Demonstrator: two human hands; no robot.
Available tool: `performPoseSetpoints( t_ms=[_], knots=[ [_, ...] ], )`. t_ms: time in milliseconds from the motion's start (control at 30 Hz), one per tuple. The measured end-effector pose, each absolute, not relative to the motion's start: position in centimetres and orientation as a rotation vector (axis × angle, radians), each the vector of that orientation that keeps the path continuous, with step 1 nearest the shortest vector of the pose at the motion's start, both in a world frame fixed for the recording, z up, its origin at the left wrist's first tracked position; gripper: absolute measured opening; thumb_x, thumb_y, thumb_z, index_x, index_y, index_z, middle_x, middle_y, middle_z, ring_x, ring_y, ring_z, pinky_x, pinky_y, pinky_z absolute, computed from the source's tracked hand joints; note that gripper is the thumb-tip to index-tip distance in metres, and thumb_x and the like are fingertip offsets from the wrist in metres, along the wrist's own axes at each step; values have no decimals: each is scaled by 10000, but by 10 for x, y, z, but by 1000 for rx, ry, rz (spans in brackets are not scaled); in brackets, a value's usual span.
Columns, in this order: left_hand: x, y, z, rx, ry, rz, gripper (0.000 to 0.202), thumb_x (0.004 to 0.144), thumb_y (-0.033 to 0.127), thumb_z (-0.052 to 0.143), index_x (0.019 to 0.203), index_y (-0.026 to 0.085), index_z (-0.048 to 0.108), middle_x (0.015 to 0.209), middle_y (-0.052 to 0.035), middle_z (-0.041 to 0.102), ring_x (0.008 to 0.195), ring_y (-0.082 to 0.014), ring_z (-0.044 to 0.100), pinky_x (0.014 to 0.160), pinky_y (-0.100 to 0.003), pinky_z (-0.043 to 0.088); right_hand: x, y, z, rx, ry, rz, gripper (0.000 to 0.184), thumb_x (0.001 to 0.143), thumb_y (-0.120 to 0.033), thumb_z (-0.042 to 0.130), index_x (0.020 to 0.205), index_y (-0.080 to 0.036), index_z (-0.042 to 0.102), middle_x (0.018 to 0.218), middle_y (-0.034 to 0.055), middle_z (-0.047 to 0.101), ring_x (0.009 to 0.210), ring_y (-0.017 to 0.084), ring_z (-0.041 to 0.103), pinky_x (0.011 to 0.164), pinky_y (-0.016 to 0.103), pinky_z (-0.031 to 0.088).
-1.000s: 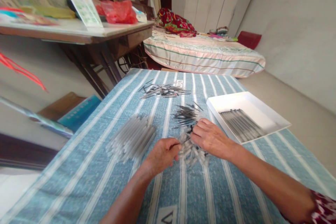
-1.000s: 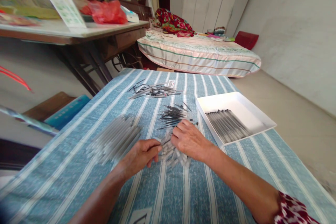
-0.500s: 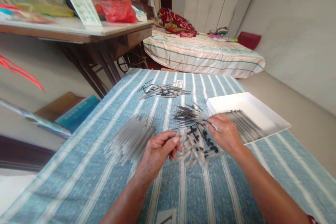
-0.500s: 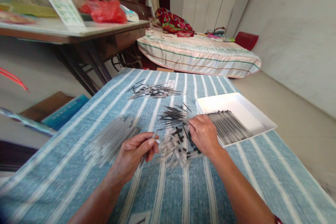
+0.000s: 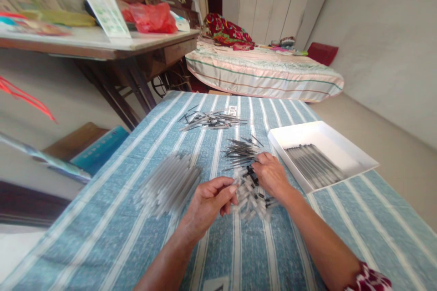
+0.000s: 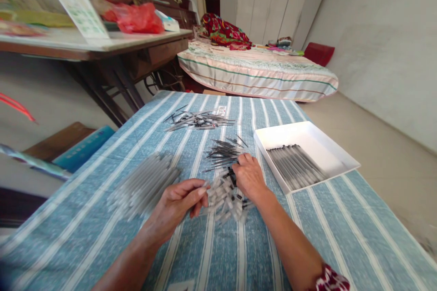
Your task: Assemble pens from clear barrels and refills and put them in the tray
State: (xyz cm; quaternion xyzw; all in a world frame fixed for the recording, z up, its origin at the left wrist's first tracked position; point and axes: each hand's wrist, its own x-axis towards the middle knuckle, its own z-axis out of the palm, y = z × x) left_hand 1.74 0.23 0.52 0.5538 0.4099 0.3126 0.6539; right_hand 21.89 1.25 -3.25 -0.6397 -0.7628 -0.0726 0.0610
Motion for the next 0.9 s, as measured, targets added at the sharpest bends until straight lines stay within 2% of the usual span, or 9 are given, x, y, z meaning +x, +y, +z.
performPoseSetpoints(
  t_ms=[200,300,367,467,567,900],
  knots=[
    [17,2,4,1256,933,694,211,736,331,586,792,130,614,567,16,594,404,-58,448,391,-184,327,224,15,-44,-1833,-2188,-55,129,801,-166,535,747,-176,652,1039,106,564,1075,247,412,841,351,382],
    [17,2,5,1276,937,679,203,743,323,577,793,129,612,568,17,592,412,-60,449,397,-184,328,225,12,-46,-1618,-2027,72,88,767,-145,572,745,-177,651,983,95,597,1043,244,455,868,381,390],
    [17,2,4,1297,943,663,197,749,318,570,794,130,612,572,18,592,416,-60,448,399,-183,326,222,7,-43,-1492,-1840,232,74,760,-154,585,729,-175,648,863,77,624,920,224,525,822,370,417],
    [17,3,2,1336,954,647,185,760,308,559,800,135,610,574,23,587,421,-61,444,402,-183,323,213,-4,-33,-1370,-1488,641,54,724,-225,644,710,-173,653,690,25,626,685,168,565,667,304,454],
    [17,3,-1,1400,953,629,168,768,298,550,774,138,603,577,23,582,433,-64,448,413,-186,330,201,-15,-23,-1220,-1224,964,129,642,-278,719,705,-175,674,642,-5,634,594,132,563,577,250,445],
    [18,3,-2,1499,950,569,163,781,284,529,765,141,604,584,32,568,438,-58,438,423,-181,334,190,-19,-18,-1075,-1007,1233,169,573,-255,768,673,-157,674,599,-14,637,525,95,540,514,199,416]
  ],
)
